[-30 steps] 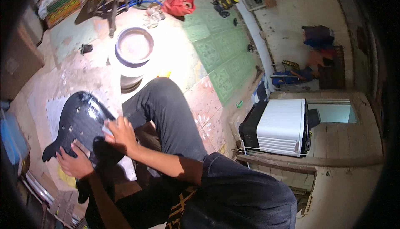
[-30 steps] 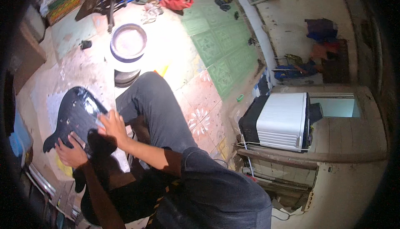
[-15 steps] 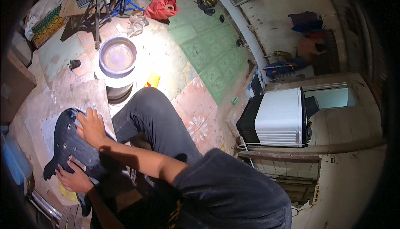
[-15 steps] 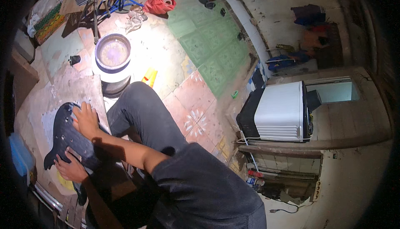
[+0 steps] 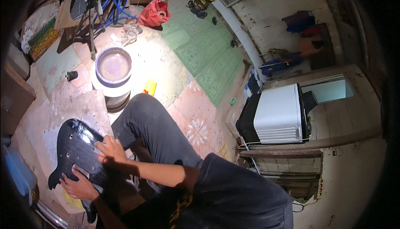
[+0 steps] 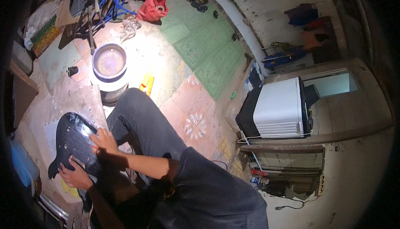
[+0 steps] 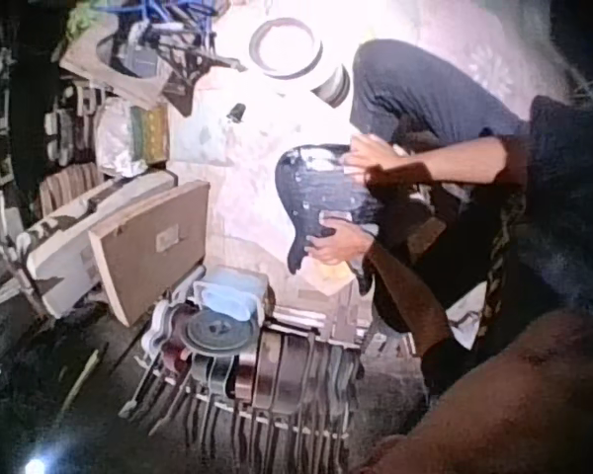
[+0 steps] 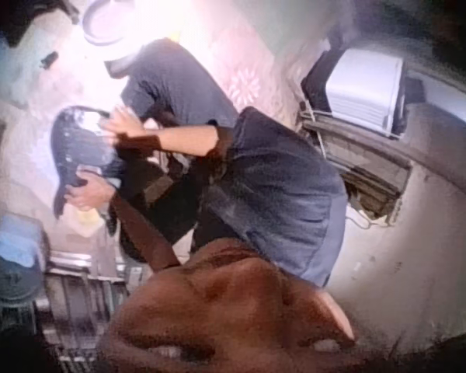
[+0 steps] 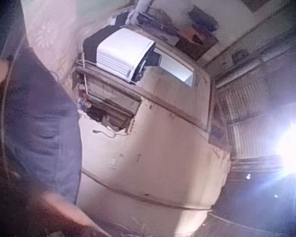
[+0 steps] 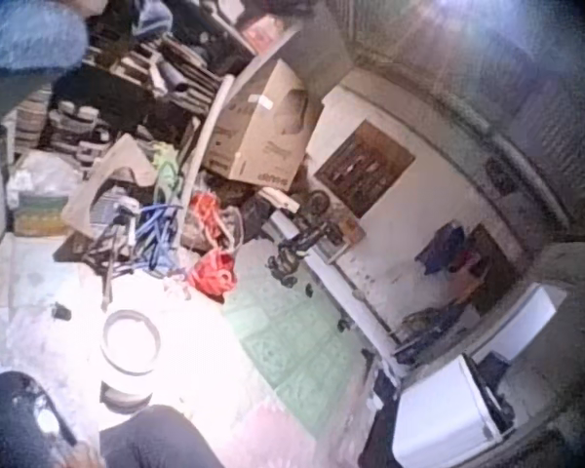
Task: The person sands the surface of a black guitar body by hand with a sanding block and wipes the surface with a yellow cloth while sitting on the floor.
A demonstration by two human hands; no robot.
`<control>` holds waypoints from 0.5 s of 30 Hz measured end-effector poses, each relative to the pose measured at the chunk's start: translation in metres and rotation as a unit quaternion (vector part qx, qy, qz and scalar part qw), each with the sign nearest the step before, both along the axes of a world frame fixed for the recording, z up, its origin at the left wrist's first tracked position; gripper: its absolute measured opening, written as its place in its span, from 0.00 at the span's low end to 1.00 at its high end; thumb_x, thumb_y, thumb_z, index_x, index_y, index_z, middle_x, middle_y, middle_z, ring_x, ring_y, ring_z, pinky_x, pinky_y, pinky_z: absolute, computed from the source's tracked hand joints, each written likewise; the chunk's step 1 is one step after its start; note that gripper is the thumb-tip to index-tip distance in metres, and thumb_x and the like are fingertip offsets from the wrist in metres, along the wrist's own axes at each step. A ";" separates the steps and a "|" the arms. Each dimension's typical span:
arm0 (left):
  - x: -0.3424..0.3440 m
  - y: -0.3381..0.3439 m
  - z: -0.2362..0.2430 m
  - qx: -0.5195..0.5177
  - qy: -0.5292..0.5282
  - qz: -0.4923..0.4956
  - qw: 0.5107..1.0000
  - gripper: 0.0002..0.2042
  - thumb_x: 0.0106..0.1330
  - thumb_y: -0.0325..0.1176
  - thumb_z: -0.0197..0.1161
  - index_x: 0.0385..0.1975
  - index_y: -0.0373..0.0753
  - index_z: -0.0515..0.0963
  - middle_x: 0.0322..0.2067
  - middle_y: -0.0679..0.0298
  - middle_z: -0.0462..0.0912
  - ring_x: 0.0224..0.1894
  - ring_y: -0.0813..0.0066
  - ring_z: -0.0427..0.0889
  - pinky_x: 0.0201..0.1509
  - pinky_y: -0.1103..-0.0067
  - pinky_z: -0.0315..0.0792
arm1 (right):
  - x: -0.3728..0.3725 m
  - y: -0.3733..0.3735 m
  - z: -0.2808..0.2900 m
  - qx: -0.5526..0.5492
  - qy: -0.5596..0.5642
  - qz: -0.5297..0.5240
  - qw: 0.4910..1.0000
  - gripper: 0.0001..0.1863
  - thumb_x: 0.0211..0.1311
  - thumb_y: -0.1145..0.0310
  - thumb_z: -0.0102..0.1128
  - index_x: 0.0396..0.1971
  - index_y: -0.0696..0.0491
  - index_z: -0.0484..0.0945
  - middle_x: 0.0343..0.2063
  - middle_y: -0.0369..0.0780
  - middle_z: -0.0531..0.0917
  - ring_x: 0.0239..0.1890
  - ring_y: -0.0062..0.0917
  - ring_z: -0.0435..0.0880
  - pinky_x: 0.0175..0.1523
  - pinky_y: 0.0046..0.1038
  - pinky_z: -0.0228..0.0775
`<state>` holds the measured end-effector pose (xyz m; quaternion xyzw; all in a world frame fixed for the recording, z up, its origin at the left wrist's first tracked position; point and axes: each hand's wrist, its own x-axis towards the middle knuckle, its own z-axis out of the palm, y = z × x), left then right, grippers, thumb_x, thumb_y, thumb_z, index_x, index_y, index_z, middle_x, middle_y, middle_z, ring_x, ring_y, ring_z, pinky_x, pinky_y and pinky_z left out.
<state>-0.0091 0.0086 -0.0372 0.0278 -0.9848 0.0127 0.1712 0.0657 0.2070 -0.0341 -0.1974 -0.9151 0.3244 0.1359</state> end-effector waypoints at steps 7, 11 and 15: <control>0.002 0.002 0.002 -0.019 0.009 -0.004 1.000 0.26 0.71 0.58 0.59 0.58 0.46 0.80 0.61 0.57 0.79 0.63 0.57 0.78 0.64 0.61 0.72 | -0.027 -0.001 -0.008 0.035 0.002 -0.018 0.999 0.31 0.47 0.59 0.75 0.54 0.45 0.77 0.42 0.48 0.73 0.47 0.45 0.73 0.46 0.45 0.65; -0.005 -0.011 0.002 0.073 0.031 -0.038 0.996 0.27 0.67 0.55 0.66 0.54 0.37 0.81 0.57 0.51 0.81 0.60 0.50 0.79 0.65 0.58 0.71 | -0.027 -0.009 -0.011 -0.018 -0.073 -0.045 0.996 0.26 0.50 0.58 0.72 0.52 0.48 0.79 0.44 0.52 0.75 0.49 0.49 0.76 0.47 0.48 0.69; 0.001 0.006 -0.001 0.082 0.045 -0.091 0.991 0.28 0.64 0.52 0.70 0.54 0.36 0.80 0.57 0.46 0.80 0.60 0.46 0.78 0.64 0.56 0.71 | -0.056 0.021 0.039 0.028 -0.028 -0.008 0.999 0.18 0.52 0.61 0.70 0.40 0.55 0.83 0.31 0.51 0.81 0.40 0.45 0.78 0.44 0.46 0.70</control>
